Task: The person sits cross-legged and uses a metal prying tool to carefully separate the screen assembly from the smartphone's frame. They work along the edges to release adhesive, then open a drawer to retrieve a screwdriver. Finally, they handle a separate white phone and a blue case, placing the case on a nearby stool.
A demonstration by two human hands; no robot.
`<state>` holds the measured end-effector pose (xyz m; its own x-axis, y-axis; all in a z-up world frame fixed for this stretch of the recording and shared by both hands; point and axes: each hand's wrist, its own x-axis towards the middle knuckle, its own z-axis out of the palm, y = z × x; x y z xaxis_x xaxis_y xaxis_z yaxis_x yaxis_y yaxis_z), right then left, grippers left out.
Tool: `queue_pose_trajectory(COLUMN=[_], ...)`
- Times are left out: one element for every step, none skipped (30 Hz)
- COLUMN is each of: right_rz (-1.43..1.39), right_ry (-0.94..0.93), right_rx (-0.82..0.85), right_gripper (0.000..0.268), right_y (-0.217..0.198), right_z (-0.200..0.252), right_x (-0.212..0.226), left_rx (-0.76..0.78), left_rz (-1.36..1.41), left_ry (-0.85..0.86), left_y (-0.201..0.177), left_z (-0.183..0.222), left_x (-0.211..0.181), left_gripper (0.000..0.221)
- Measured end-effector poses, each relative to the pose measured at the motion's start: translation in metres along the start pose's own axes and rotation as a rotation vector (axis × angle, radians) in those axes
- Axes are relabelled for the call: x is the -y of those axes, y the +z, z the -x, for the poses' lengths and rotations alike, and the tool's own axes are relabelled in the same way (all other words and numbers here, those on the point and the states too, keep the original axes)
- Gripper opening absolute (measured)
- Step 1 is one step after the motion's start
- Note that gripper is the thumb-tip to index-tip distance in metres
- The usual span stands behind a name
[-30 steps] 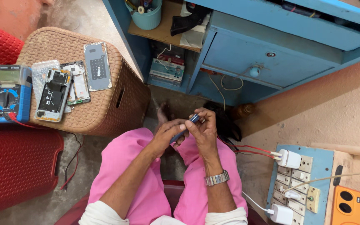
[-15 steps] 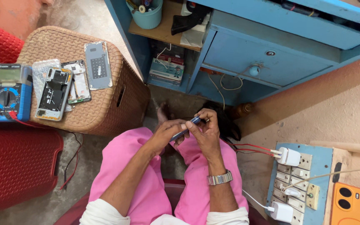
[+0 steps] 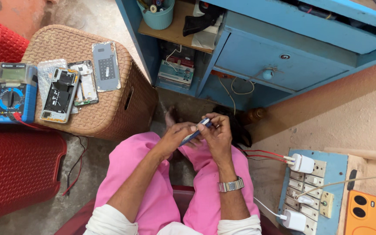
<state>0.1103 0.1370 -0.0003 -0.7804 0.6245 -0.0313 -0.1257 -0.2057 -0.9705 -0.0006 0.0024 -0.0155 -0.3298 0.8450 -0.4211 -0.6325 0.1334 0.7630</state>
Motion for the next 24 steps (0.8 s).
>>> queue_pose_trajectory(right_rz=[0.020, 0.040, 0.094, 0.147, 0.201, 0.189, 0.177, 0.164, 0.150, 0.136, 0.122, 0.150, 0.178, 0.208, 0.244, 0.280, 0.315, 0.242, 0.168, 0.094, 0.074, 0.055, 0.035, -0.090], right_ry=[-0.007, -0.013, -0.013, -0.016, -0.018, -0.010, -0.002, 0.006, -0.010, -0.025, -0.039, -0.075, -0.110, -0.146, -0.156, -0.169, -0.182, -0.158, -0.135, -0.107, -0.099, -0.092, -0.085, -0.063], right_rx=[-0.031, -0.062, -0.068, -0.074, -0.080, -0.088, -0.096, -0.102, -0.099, -0.096, -0.094, -0.095, -0.095, -0.097, -0.107, -0.118, -0.128, -0.126, -0.123, -0.119, -0.137, -0.155, -0.173, -0.184], right_gripper=[0.033, 0.033, 0.034, 0.036, 0.038, 0.038, 0.037, 0.037, 0.036, 0.036, 0.036, 0.036, 0.036, 0.037, 0.037, 0.037, 0.037, 0.036, 0.036, 0.035, 0.036, 0.036, 0.036, 0.033], right_y=[0.003, 0.005, 0.007, 0.008, 0.009, 0.011, 0.012, 0.012, 0.012, 0.012, 0.012, 0.012, 0.011, 0.011, 0.011, 0.012, 0.012, 0.013, 0.012, 0.012, 0.010, 0.007, 0.003, -0.002], right_z=[0.000, 0.000, 0.002, 0.002, 0.003, 0.002, 0.002, 0.001, 0.001, 0.001, 0.001, 0.002, 0.002, 0.003, 0.004, 0.005, 0.005, 0.004, 0.003, 0.003, 0.004, 0.004, 0.003, 0.002], right_x=[0.002, 0.003, 0.005, 0.006, 0.007, 0.008, 0.008, 0.008, 0.008, 0.008, 0.008, 0.008, 0.007, 0.008, 0.008, 0.008, 0.009, 0.009, 0.011, 0.011, 0.013, 0.014, 0.016, 0.017], left_rx=[-0.004, -0.008, -0.012, -0.042, -0.072, -0.100, -0.114, -0.130, -0.145, -0.140, -0.135, -0.132, -0.133, -0.133, -0.133, -0.162, -0.191, -0.221, -0.226, -0.231, -0.236, -0.202, -0.167, -0.135], left_rz=[-0.053, -0.106, -0.158, -0.177, -0.195, -0.216, -0.219, -0.223, -0.227, -0.235, -0.242, -0.248, -0.273, -0.297, -0.321, -0.400, -0.480, -0.561, -0.427, -0.292, -0.158, 0.028, 0.214, 0.399], left_ry=[0.060, 0.117, 0.175, 0.179, 0.183, 0.187, 0.184, 0.181, 0.178, 0.197, 0.215, 0.233, 0.254, 0.274, 0.295, 0.332, 0.369, 0.408, 0.376, 0.341, 0.305, 0.274, 0.241, 0.205], left_y=[0.001, 0.004, 0.007, 0.009, 0.010, 0.011, 0.012, 0.012, 0.012, 0.012, 0.012, 0.012, 0.012, 0.011, 0.011, 0.009, 0.006, 0.002, -0.001, -0.003, -0.005, -0.008, -0.011, -0.014], left_z=[-0.002, -0.003, -0.003, -0.004, -0.004, -0.004, -0.004, -0.003, -0.003, -0.002, -0.002, -0.002, -0.002, -0.003, -0.004, -0.004, -0.005, -0.006, -0.010, -0.014, -0.015, -0.016, -0.016, -0.015], left_x=[0.003, 0.006, 0.007, 0.007, 0.008, 0.008, 0.008, 0.008, 0.007, 0.006, 0.006, 0.006, 0.006, 0.007, 0.010, 0.013, 0.016, 0.020, 0.022, 0.022, 0.023, 0.022, 0.015, 0.009], left_gripper=[0.044, 0.045, 0.045, 0.045, 0.045, 0.045, 0.045, 0.046, 0.046, 0.046, 0.045, 0.045, 0.045, 0.046, 0.046, 0.049, 0.051, 0.054, 0.056, 0.060, 0.065, 0.064, 0.064, 0.064])
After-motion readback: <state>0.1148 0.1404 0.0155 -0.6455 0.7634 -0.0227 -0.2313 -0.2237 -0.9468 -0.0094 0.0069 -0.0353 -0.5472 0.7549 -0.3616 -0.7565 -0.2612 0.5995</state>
